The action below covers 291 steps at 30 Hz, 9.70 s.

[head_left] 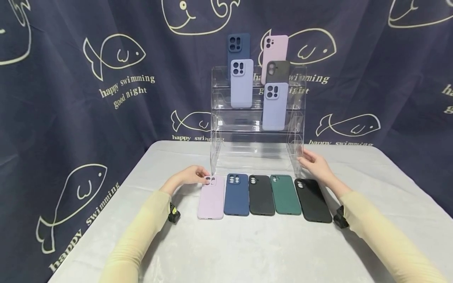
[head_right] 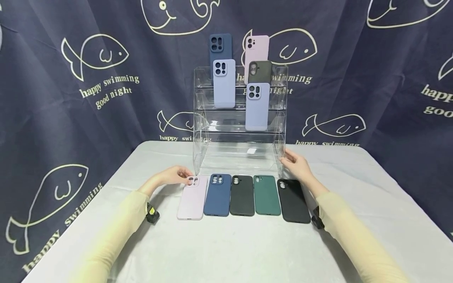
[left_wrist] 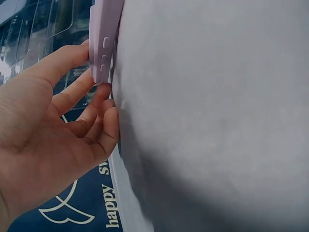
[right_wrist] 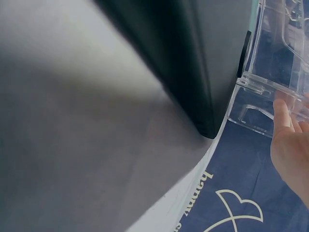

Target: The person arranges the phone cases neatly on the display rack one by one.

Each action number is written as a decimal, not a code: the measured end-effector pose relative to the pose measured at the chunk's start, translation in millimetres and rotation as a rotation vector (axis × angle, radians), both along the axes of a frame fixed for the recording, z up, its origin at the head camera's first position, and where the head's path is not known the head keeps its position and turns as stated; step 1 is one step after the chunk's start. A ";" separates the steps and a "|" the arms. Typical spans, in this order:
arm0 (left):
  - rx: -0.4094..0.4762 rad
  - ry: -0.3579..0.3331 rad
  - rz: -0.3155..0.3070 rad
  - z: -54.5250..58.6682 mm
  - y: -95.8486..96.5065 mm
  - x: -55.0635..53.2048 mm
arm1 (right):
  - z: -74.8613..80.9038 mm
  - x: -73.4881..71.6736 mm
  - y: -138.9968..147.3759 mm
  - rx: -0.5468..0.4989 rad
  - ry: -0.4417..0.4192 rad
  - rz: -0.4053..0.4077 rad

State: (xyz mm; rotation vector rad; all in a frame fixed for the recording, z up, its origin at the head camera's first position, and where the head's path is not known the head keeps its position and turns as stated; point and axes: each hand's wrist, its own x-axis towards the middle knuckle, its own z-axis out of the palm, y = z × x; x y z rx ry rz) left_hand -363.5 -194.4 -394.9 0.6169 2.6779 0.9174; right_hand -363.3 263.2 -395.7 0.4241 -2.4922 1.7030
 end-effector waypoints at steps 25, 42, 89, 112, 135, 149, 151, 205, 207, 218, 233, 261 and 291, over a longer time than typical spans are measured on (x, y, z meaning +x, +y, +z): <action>0.234 0.130 0.144 18.5 11.1 9.9 | 3.3 2.4 -1.7 0.044 0.025 -0.047; 0.379 0.442 0.314 45.7 10.8 8.3 | -1.1 0.5 1.9 0.004 0.026 -0.038; 0.612 0.772 0.445 181.5 94.5 -71.7 | -10.2 6.3 0.7 -0.015 0.013 -0.057; 0.524 0.779 0.422 153.1 121.4 -99.2 | -11.3 0.5 -0.2 0.033 0.055 -0.099; 0.725 0.702 0.321 106.1 96.9 -72.5 | -6.8 0.3 0.8 0.134 0.066 -0.115; 0.523 0.560 0.158 55.3 87.7 -41.2 | -8.4 -0.1 -0.4 0.135 0.079 -0.100; 0.477 0.529 0.141 48.3 87.5 -35.8 | -8.6 -0.4 -1.0 0.133 0.081 -0.100; -0.007 0.059 -0.089 -11.0 75.3 6.4 | -5.3 2.1 -1.7 0.116 0.076 -0.117; -0.034 0.053 -0.081 -10.2 75.5 6.5 | -4.7 1.8 -1.5 0.121 0.084 -0.123; -0.047 0.012 0.010 -7.0 82.5 9.6 | -5.3 3.7 -3.3 0.141 0.091 -0.127; 0.192 -0.025 0.126 -7.6 78.4 9.8 | -5.5 4.9 -3.1 0.114 0.093 -0.131; 0.397 0.383 0.145 27.1 79.0 22.4 | -9.0 0.8 -1.2 0.124 0.104 -0.134; 0.456 0.677 0.136 96.8 126.9 -14.5 | -6.7 6.1 -1.6 0.064 0.105 -0.107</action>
